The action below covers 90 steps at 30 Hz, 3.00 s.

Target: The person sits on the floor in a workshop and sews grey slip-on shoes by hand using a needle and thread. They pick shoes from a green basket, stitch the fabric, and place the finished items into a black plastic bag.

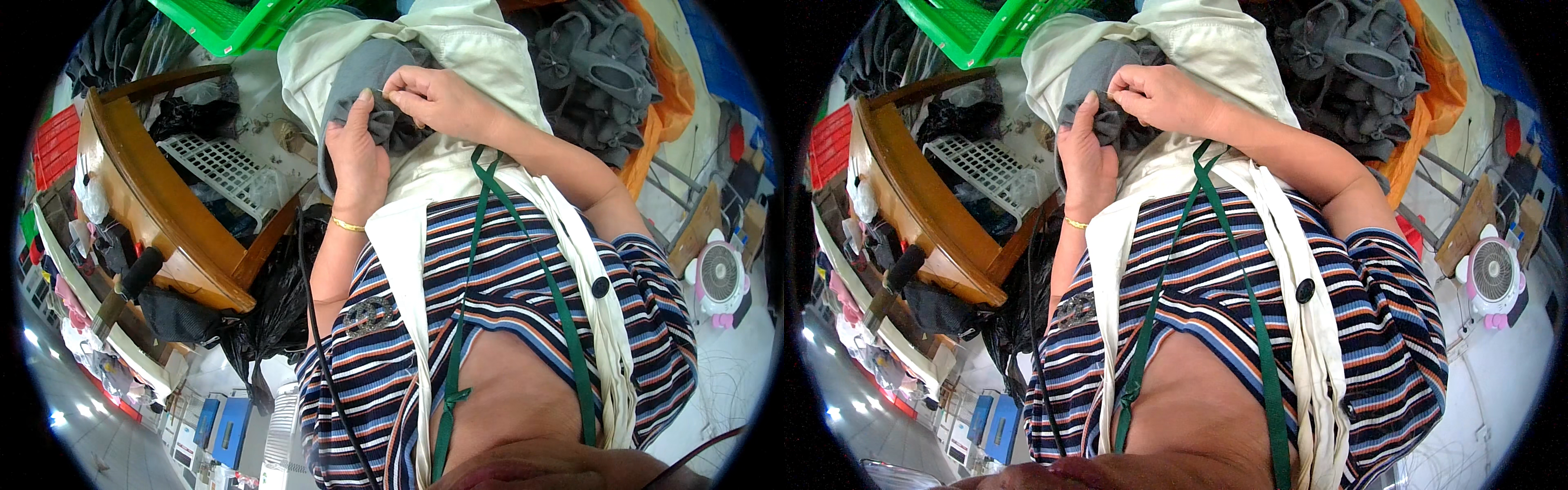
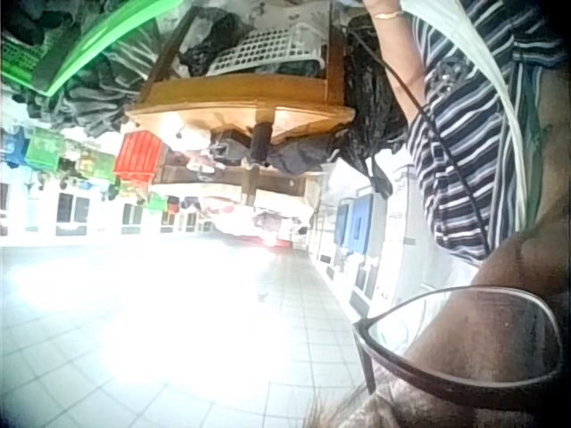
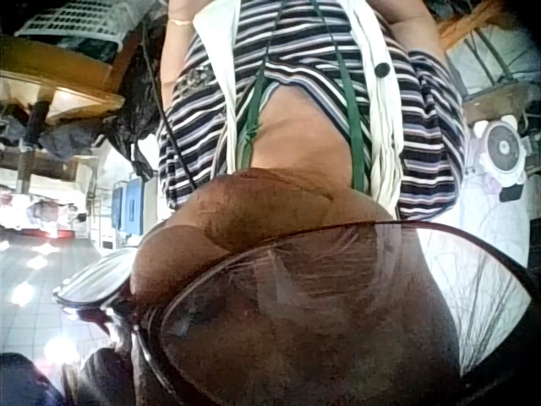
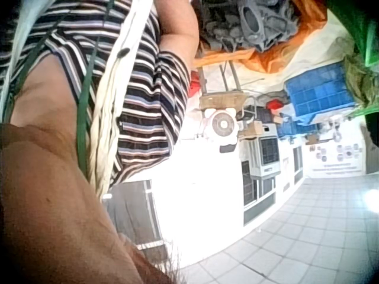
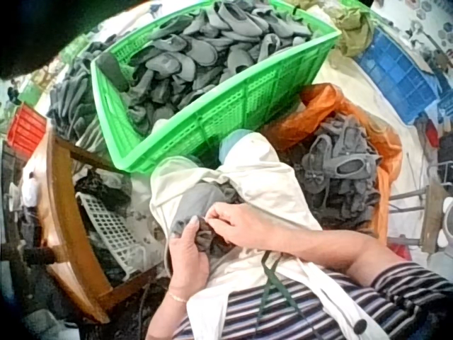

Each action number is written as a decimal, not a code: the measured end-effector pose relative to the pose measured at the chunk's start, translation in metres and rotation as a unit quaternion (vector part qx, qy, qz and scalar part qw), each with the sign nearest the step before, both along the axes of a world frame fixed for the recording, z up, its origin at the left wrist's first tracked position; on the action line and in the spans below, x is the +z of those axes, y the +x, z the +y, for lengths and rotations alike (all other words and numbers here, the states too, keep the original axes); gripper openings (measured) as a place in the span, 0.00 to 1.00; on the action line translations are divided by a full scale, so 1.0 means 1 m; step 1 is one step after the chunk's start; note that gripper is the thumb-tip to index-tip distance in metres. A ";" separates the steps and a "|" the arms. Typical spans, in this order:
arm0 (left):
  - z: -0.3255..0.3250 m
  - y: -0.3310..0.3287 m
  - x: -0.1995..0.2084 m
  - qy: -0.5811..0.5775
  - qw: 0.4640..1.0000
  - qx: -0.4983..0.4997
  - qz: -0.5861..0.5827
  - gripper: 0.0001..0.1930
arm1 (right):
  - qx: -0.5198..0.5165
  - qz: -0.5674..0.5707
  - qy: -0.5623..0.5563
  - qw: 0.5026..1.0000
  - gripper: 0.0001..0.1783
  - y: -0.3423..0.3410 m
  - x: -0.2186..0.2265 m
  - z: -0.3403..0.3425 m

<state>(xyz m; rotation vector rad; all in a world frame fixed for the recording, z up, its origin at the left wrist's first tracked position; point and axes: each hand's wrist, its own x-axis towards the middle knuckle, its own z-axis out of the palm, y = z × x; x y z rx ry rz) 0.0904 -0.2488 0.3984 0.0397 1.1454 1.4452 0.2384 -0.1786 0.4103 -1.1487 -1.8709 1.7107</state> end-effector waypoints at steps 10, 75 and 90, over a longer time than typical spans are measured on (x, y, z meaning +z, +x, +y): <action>0.007 -0.002 -0.001 -0.035 0.999 0.014 0.013 0.06 | -0.001 0.010 0.101 0.995 0.08 0.000 -0.011 -0.004; 0.081 0.012 0.046 0.233 0.527 -0.492 0.653 0.17 | -0.147 0.281 -0.221 0.922 0.09 0.066 0.007 0.022; 0.014 -0.015 0.007 0.016 0.874 -0.331 0.355 0.13 | -0.128 0.357 -0.389 0.840 0.06 0.034 -0.030 0.009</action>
